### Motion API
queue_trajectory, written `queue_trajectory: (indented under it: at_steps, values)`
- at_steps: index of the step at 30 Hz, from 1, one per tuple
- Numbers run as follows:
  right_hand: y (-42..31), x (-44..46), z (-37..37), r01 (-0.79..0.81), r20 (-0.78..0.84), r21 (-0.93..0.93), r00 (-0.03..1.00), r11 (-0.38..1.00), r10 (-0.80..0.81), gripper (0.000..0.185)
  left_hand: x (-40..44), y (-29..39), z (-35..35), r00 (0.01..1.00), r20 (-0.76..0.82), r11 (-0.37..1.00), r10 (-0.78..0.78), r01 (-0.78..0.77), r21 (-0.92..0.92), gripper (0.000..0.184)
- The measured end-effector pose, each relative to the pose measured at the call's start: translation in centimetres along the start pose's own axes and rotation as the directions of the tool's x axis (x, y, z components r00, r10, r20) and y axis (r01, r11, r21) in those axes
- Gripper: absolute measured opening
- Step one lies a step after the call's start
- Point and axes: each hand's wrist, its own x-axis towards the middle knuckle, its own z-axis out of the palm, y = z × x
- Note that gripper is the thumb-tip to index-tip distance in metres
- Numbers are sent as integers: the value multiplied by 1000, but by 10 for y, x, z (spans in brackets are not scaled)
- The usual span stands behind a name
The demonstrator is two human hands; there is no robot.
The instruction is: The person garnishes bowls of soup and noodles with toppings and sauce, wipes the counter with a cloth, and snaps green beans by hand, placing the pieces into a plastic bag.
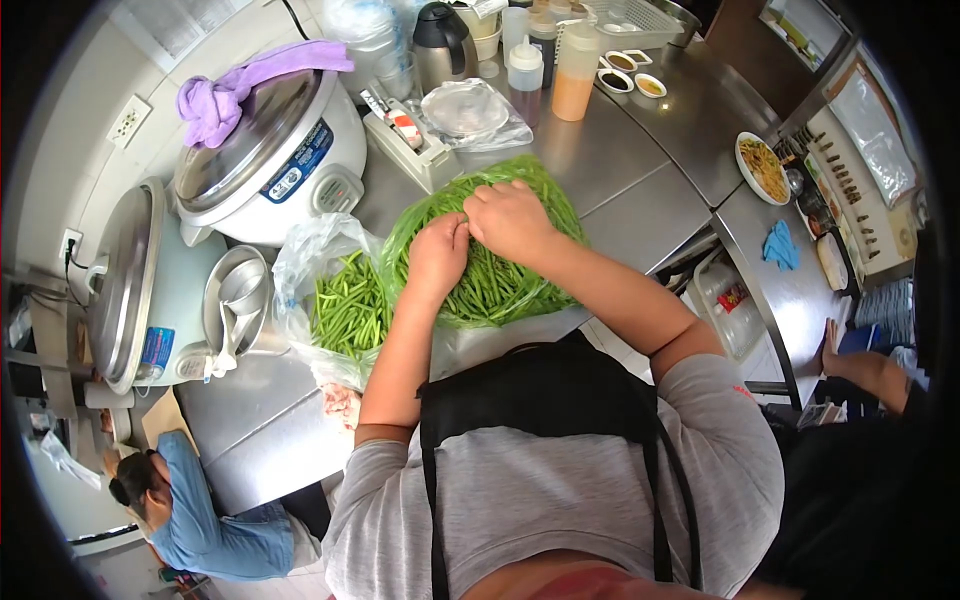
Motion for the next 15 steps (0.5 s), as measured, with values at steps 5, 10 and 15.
queue_trajectory:
  at_steps: [5,10,15]
  values:
    - [11,8,38,-377,56,517,911,768,409,14,0,3,4,993,28,988,-111,113,-107,13]
    - [47,17,9,-575,467,787,793,224,392,18,2,-8,1,976,56,884,-211,215,-415,13]
    - [43,8,-6,-543,515,453,807,707,290,31,17,-13,-23,962,78,637,-263,234,-735,12]
